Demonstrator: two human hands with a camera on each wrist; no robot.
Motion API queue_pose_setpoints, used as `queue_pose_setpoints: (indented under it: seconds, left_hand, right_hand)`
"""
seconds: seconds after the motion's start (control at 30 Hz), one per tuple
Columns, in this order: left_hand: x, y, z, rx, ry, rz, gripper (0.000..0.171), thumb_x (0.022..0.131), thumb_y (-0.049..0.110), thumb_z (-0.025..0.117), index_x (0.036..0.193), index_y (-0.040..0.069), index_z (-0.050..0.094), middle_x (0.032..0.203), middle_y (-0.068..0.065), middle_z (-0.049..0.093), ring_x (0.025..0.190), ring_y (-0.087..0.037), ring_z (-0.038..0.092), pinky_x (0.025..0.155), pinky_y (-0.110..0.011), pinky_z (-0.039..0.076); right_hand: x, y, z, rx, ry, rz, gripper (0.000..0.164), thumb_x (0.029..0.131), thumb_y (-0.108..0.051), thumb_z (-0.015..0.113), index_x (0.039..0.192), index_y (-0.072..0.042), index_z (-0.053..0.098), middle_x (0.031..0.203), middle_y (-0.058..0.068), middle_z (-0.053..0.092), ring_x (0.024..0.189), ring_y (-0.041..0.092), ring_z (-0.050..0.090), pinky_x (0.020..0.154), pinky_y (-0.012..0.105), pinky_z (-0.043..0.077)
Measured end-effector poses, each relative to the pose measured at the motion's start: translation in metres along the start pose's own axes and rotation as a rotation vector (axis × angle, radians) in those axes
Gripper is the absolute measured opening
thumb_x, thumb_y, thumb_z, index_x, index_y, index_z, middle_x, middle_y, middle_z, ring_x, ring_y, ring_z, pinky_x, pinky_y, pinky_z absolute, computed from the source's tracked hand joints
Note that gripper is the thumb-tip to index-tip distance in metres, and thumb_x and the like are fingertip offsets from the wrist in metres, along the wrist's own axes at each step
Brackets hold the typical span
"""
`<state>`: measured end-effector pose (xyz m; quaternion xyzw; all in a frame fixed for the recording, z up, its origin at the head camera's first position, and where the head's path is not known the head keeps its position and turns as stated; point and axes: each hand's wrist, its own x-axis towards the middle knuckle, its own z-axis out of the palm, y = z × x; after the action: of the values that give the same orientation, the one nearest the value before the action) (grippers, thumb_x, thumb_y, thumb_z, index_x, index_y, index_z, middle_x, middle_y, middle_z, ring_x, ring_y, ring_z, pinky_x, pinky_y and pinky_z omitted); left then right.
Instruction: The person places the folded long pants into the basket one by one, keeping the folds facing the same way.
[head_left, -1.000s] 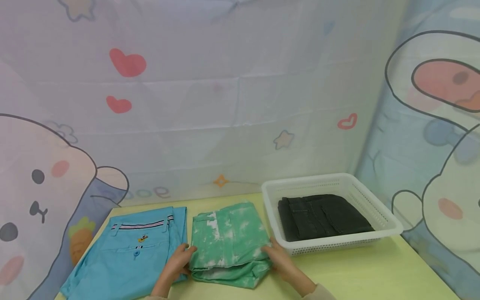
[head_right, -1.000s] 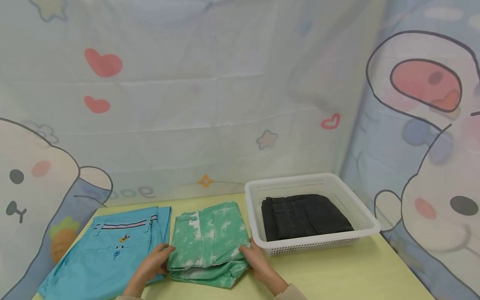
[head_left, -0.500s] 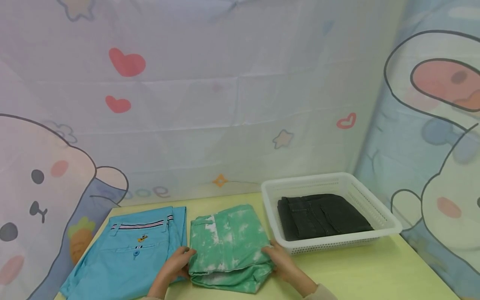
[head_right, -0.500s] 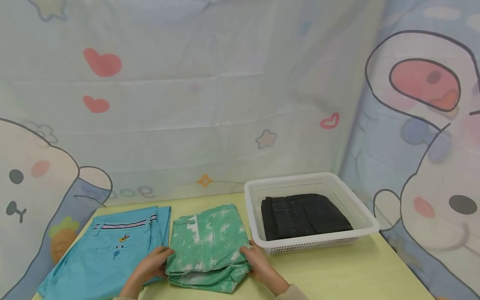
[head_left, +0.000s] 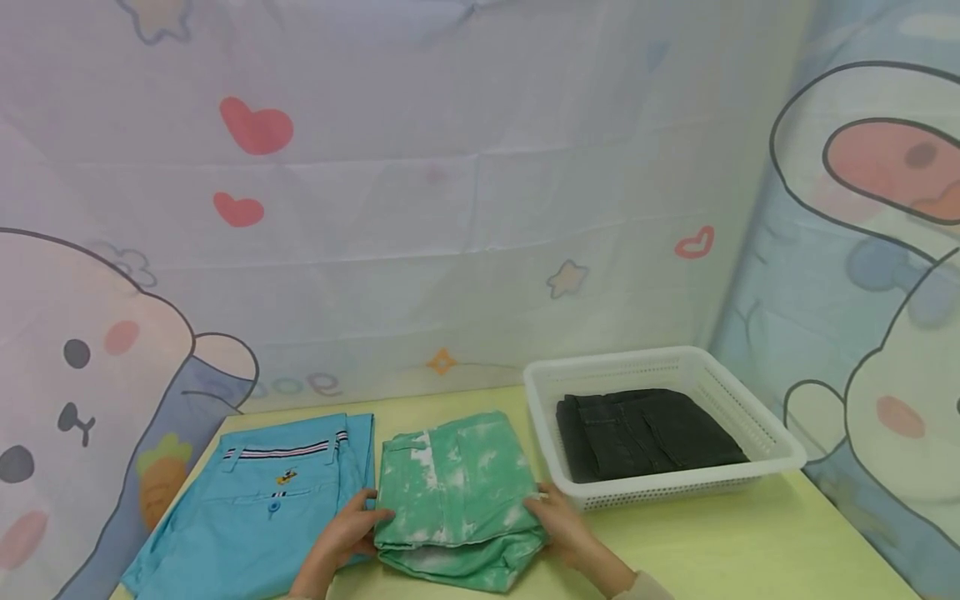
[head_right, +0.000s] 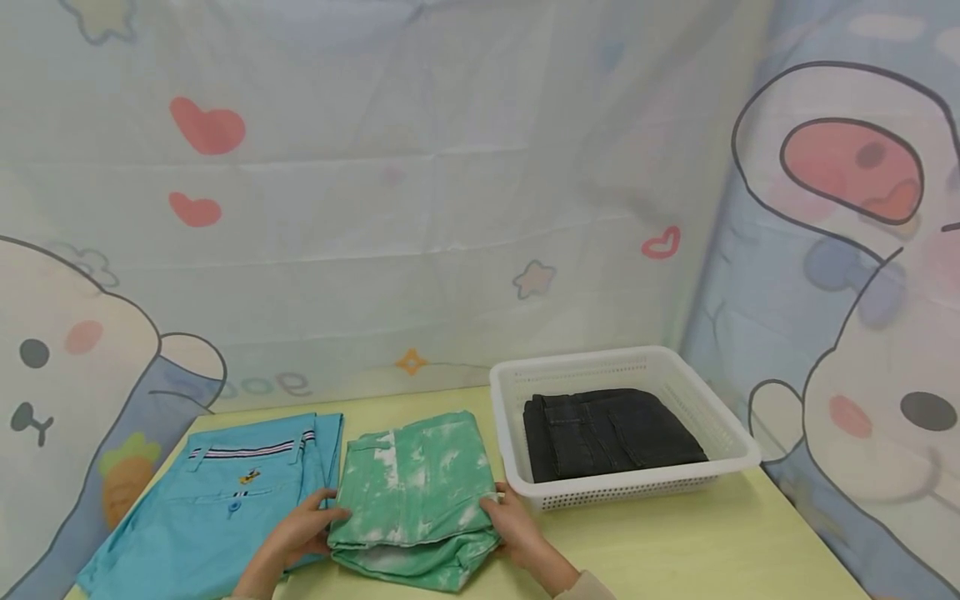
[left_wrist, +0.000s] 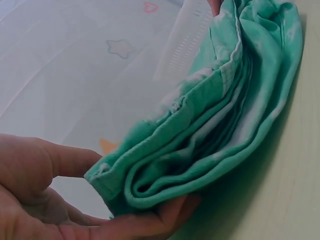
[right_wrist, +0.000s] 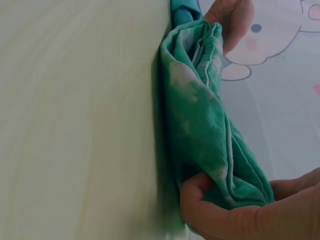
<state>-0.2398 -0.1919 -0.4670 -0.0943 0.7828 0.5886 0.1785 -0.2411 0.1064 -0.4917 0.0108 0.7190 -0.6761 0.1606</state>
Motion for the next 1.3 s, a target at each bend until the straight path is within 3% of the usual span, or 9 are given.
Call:
queue_pose_setpoints:
  seconds: [0.2, 0.63, 0.93, 1.3]
  left_hand:
    - [-0.002, 0.001, -0.002, -0.014, -0.019, 0.002, 0.061, 0.089, 0.007, 0.050, 0.134, -0.009, 0.012, 0.117, -0.035, 0.038, 0.083, -0.028, 0.060, 0.073, -0.043, 0.051]
    - [-0.001, -0.002, -0.001, 0.035, 0.010, -0.016, 0.073, 0.086, 0.015, 0.057, 0.134, -0.016, 0.012, 0.130, -0.042, 0.022, 0.090, -0.036, 0.059, 0.071, -0.042, 0.051]
    - [-0.002, -0.002, -0.001, -0.008, 0.014, -0.003, 0.077, 0.083, 0.011, 0.061, 0.135, -0.014, 0.010, 0.129, -0.040, 0.027, 0.075, -0.022, 0.062, 0.068, -0.040, 0.052]
    - [-0.007, 0.001, -0.004, -0.047, -0.047, 0.044, 0.077, 0.083, 0.008, 0.060, 0.135, -0.014, 0.007, 0.122, -0.034, 0.040, 0.072, -0.017, 0.063, 0.067, -0.038, 0.053]
  right_hand:
    - [-0.001, 0.000, 0.000, -0.006, -0.027, -0.018, 0.051, 0.089, -0.020, 0.045, 0.130, 0.003, 0.026, 0.126, 0.034, 0.035, 0.090, 0.026, 0.054, 0.064, 0.038, 0.051]
    - [-0.005, -0.003, 0.003, 0.036, -0.107, -0.086, 0.065, 0.085, -0.009, 0.052, 0.135, 0.005, 0.014, 0.127, 0.035, 0.033, 0.088, 0.021, 0.057, 0.069, 0.037, 0.051]
    - [-0.007, -0.005, 0.006, -0.021, -0.110, -0.131, 0.069, 0.083, -0.005, 0.053, 0.136, 0.006, 0.011, 0.133, 0.037, 0.027, 0.104, 0.030, 0.053, 0.077, 0.038, 0.049]
    - [-0.012, -0.010, 0.007, -0.047, -0.100, -0.141, 0.068, 0.081, -0.002, 0.053, 0.137, 0.004, 0.014, 0.134, 0.036, 0.026, 0.102, 0.032, 0.054, 0.073, 0.037, 0.051]
